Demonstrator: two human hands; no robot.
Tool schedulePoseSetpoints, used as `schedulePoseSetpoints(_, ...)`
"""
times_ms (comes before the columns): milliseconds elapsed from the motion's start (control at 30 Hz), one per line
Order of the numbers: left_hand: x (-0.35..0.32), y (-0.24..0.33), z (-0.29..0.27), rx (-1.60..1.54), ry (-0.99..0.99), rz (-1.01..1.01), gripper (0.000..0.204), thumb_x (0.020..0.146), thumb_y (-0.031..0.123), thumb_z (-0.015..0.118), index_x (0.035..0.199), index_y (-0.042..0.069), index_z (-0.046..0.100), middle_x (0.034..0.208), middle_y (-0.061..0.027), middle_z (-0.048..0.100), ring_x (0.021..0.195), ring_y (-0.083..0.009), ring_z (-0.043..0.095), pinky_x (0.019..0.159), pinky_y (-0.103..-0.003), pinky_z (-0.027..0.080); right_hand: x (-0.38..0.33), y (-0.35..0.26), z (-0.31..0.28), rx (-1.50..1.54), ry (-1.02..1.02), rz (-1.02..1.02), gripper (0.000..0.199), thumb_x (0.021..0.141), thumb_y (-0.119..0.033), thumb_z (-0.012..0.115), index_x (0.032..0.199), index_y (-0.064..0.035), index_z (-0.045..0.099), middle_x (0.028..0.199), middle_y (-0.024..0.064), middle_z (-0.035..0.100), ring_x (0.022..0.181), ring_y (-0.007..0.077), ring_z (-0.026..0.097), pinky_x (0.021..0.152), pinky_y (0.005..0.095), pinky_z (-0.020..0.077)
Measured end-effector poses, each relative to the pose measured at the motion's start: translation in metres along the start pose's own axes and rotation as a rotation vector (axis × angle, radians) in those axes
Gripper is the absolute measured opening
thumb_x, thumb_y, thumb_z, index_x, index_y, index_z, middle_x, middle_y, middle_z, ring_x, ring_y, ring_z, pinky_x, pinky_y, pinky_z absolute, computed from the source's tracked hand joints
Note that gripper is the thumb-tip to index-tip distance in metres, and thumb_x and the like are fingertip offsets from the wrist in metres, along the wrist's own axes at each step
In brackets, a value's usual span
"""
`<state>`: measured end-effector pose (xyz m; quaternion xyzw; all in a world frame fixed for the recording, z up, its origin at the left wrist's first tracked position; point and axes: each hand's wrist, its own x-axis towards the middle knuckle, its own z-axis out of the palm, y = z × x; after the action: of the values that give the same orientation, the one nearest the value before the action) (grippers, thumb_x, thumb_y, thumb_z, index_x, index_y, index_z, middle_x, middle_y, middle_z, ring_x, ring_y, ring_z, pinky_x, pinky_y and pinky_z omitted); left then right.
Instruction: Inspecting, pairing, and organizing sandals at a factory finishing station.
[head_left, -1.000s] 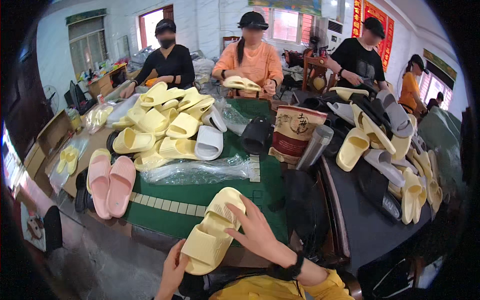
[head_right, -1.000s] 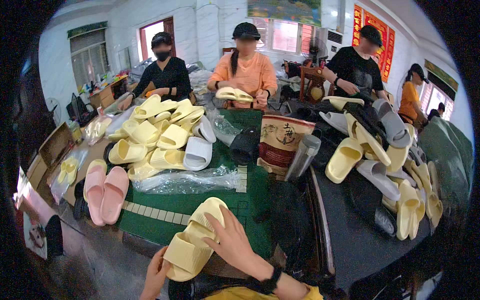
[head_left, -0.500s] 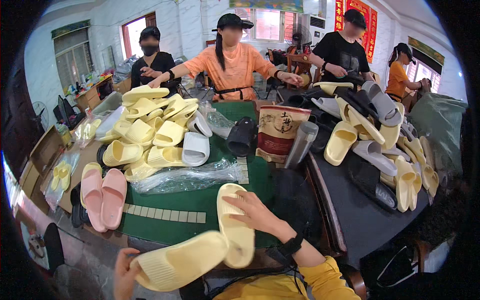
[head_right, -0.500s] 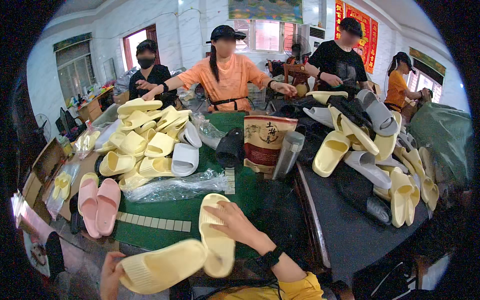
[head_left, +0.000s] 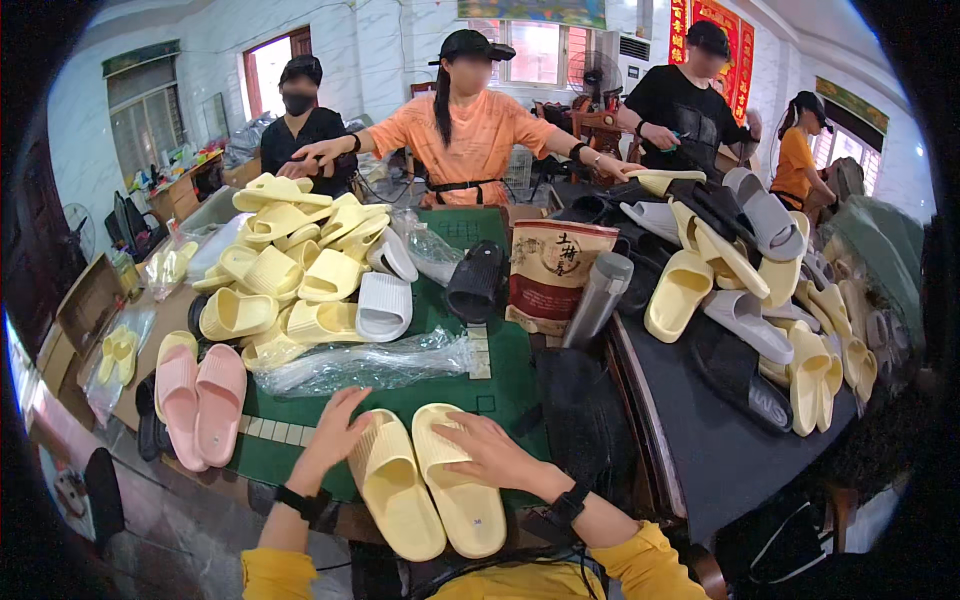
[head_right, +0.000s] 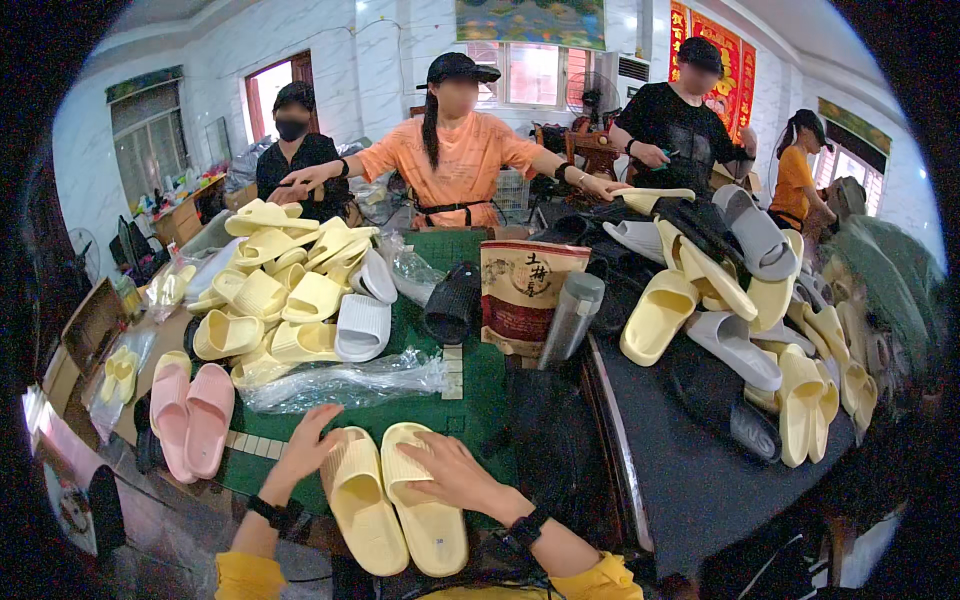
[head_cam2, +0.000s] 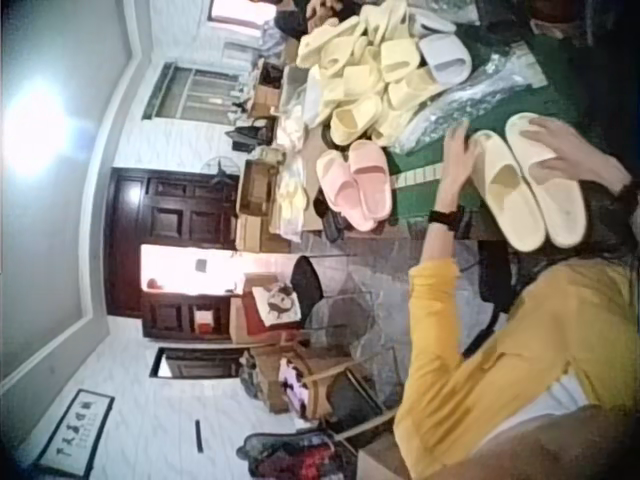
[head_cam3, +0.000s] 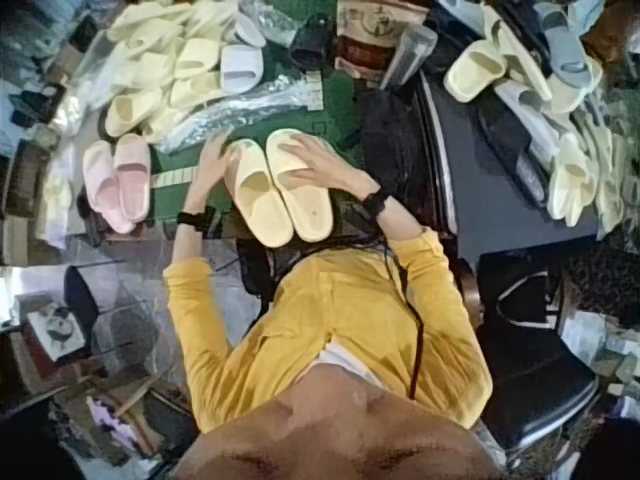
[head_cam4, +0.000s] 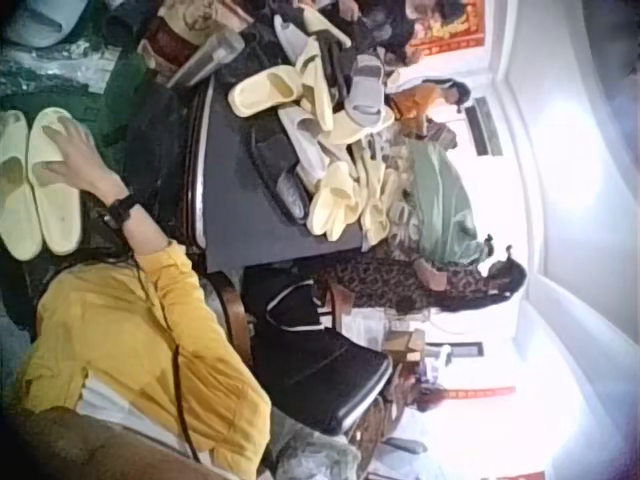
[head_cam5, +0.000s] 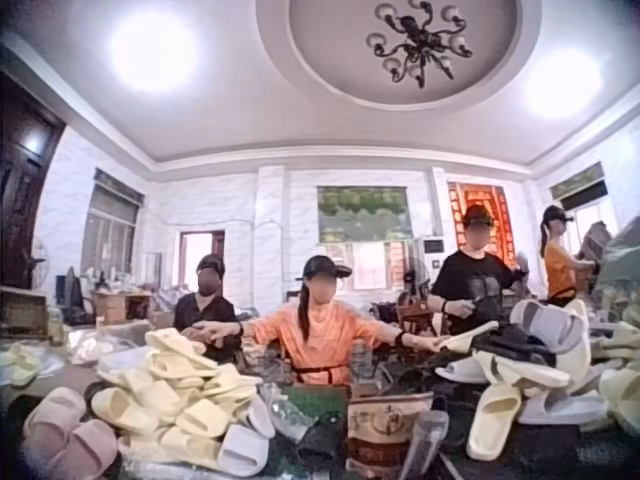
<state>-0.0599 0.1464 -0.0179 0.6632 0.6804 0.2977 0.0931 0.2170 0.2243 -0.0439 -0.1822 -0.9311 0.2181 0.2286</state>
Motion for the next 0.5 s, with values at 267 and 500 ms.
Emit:
schedulePoseSetpoints(267, -0.07, 0.059, 0.018, -0.171, 0.136, -0.133, 0.055, 0.089, 0.024, 0.061, 0.137, 0.003, 0.044, 0.144, -0.0229, 0.032, 0.132, -0.0423, 0.03, 0.108, -0.046, 0.028, -0.005, -0.001, 0.01, -0.05, 0.132, 0.066, 0.058, 0.085, -0.03, 0.067, 0.136, -0.0145, 0.044, 0.123, 0.0181, 0.046, 0.118, 0.0355, 0.042, 0.098, 0.0466, 0.0359)
schedulePoseSetpoints(500, -0.073, 0.08, 0.034, 0.204, 0.019, -0.005, 0.062, 0.078, 0.039, 0.072, 0.134, 0.025, 0.05, 0.142, -0.0135, 0.036, 0.134, -0.041, 0.028, 0.105, -0.065, 0.019, 0.008, 0.015, -0.018, 0.225, -0.191, 0.079, 0.054, 0.094, -0.033, 0.055, 0.138, -0.0035, 0.042, 0.141, 0.022, 0.039, 0.131, 0.0353, 0.038, 0.106, 0.0442, 0.0334)
